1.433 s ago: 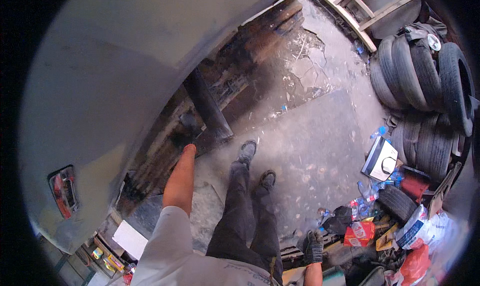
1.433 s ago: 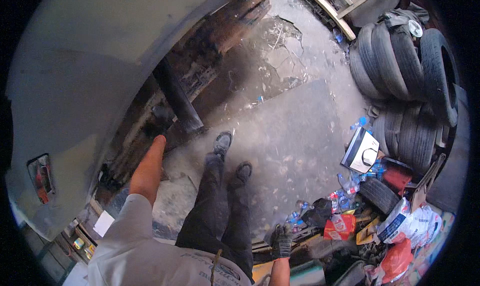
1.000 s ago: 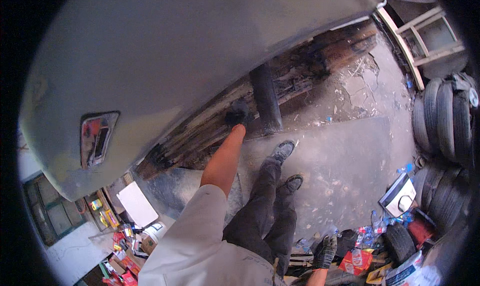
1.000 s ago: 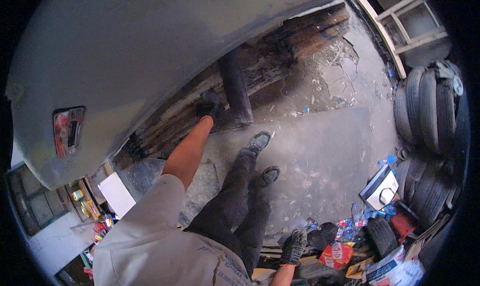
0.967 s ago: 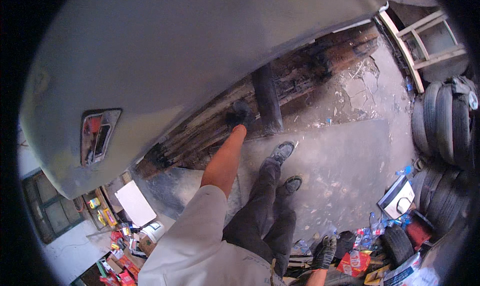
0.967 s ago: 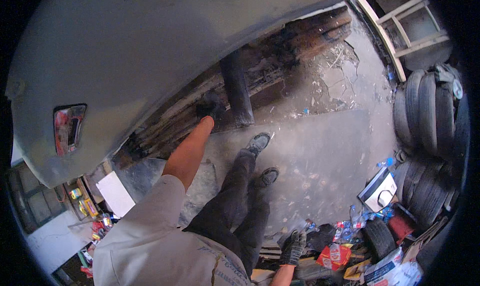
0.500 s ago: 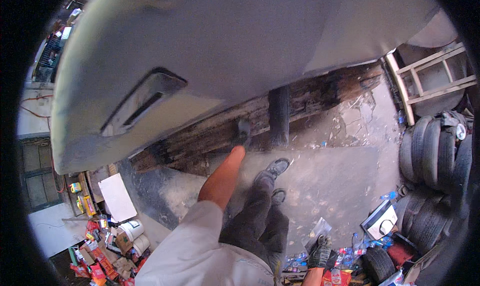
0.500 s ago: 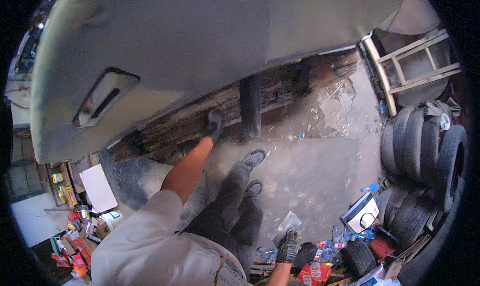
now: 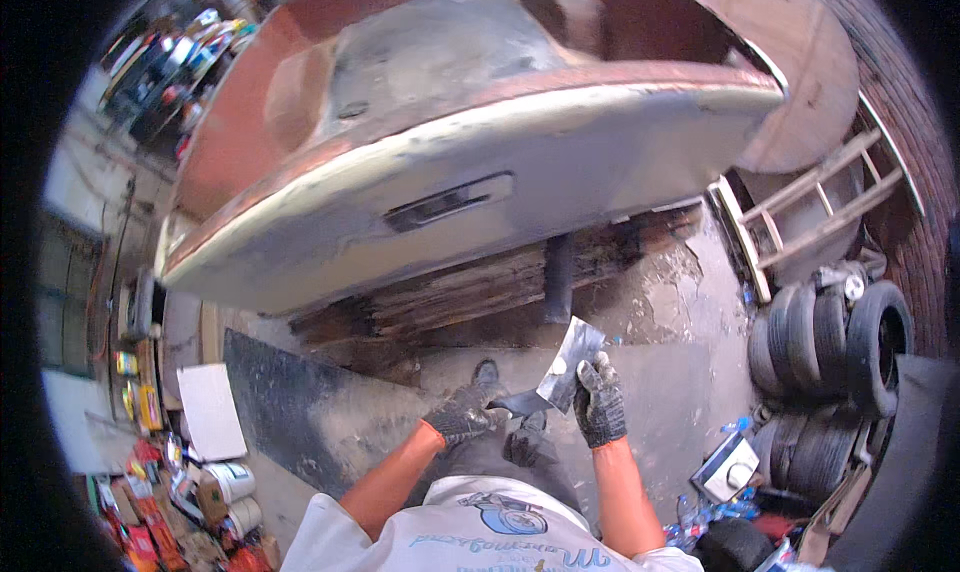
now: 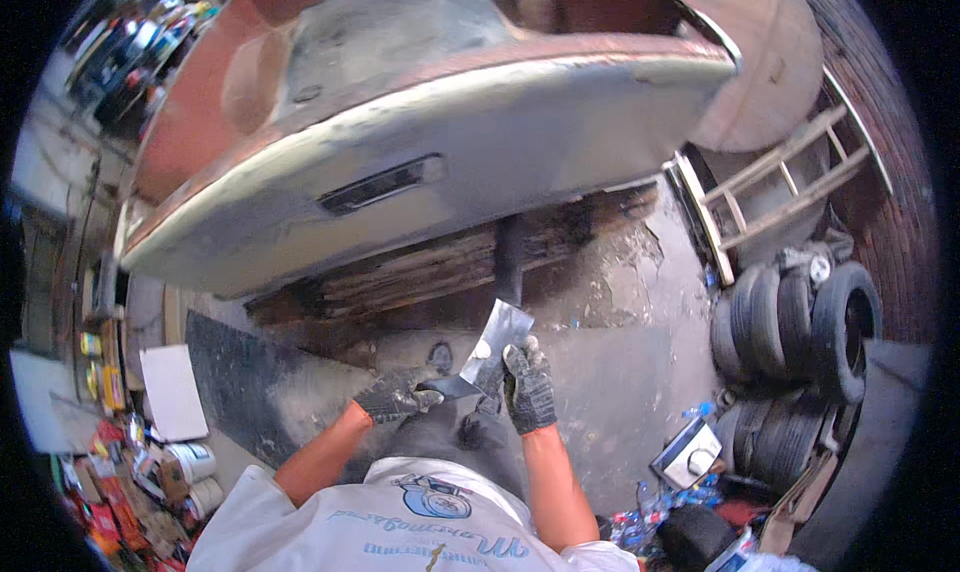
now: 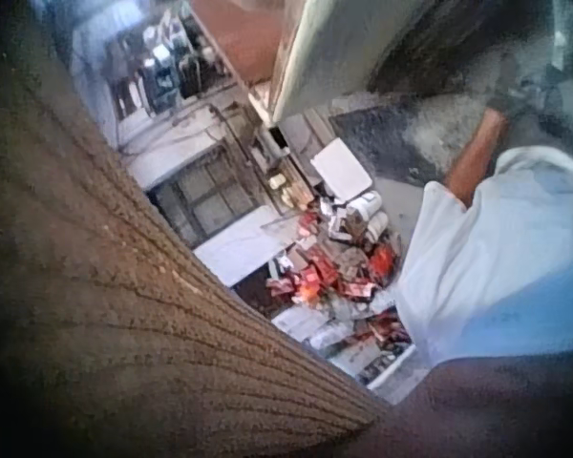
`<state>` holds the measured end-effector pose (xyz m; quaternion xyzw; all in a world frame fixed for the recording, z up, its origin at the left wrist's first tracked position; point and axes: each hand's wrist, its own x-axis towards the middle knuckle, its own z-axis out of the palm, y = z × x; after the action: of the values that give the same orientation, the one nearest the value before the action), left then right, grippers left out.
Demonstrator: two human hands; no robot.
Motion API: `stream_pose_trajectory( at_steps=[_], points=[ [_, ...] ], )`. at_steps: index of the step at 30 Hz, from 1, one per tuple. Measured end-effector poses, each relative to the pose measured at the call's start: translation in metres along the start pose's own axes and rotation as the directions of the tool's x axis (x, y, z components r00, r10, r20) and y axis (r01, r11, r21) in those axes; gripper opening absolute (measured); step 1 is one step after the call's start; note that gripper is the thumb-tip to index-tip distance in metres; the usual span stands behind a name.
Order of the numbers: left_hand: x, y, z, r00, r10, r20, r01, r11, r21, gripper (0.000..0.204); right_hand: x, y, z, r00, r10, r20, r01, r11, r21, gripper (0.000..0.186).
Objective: The person sands the exterior surface of a car door using a sanding block. They work along the lower edge, side panel, and around the door handle area, removing rust and old paint.
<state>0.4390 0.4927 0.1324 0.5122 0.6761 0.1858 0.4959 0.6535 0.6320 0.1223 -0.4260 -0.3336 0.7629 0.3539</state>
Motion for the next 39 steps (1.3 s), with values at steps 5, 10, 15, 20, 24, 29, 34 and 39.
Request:
stream_pose_trajectory(
  at_steps=[5, 10, 15, 20, 24, 29, 34, 39],
  points=[
    [-0.072, 0.022, -0.072, 0.996, 0.032, -0.088, -0.056, 0.955, -0.290, 0.035, -0.006, -0.022, 0.073, 0.989, -0.004, 0.147, -0.045, 0.945, 0.324, 0.022],
    [-0.112, -0.019, -0.103, 0.912, -0.049, -0.408, -0.219, 0.782, -0.584, 0.029, -0.028, -0.008, 0.145, 0.969, 0.012, 0.248, -0.086, 0.953, 0.291, 0.025],
    [-0.153, -0.081, -0.147, 0.658, -0.128, -0.742, -0.245, 0.896, -0.371, 0.031, -0.051, 0.009, 0.234, 0.960, -0.267, 0.089, 0.242, 0.945, 0.219, 0.032],
    [-0.220, -0.105, -0.214, 0.680, 0.083, -0.729, -0.354, 0.907, -0.227, 0.029, -0.102, 0.040, 0.330, 0.898, -0.408, 0.161, 0.434, 0.882, -0.182, 0.033],
    [-0.248, -0.109, -0.256, 0.686, 0.067, -0.725, -0.326, 0.919, -0.223, 0.025, -0.136, 0.038, 0.379, 0.698, -0.503, 0.510, 0.704, 0.612, -0.360, 0.025],
    [-0.256, -0.123, -0.283, 0.586, 0.155, -0.795, -0.326, 0.944, -0.056, 0.024, -0.136, 0.022, 0.414, 0.603, -0.322, 0.730, 0.777, 0.445, -0.445, 0.028],
    [-0.260, -0.123, -0.298, 0.526, 0.159, -0.835, -0.317, 0.948, -0.019, 0.027, -0.120, 0.017, 0.427, 0.463, -0.280, 0.841, 0.859, 0.377, -0.347, 0.033],
    [-0.266, -0.113, -0.316, 0.530, 0.106, -0.841, -0.306, 0.949, -0.074, 0.035, -0.097, 0.015, 0.422, 0.404, -0.235, 0.884, 0.893, 0.310, -0.325, 0.034]
  ],
)
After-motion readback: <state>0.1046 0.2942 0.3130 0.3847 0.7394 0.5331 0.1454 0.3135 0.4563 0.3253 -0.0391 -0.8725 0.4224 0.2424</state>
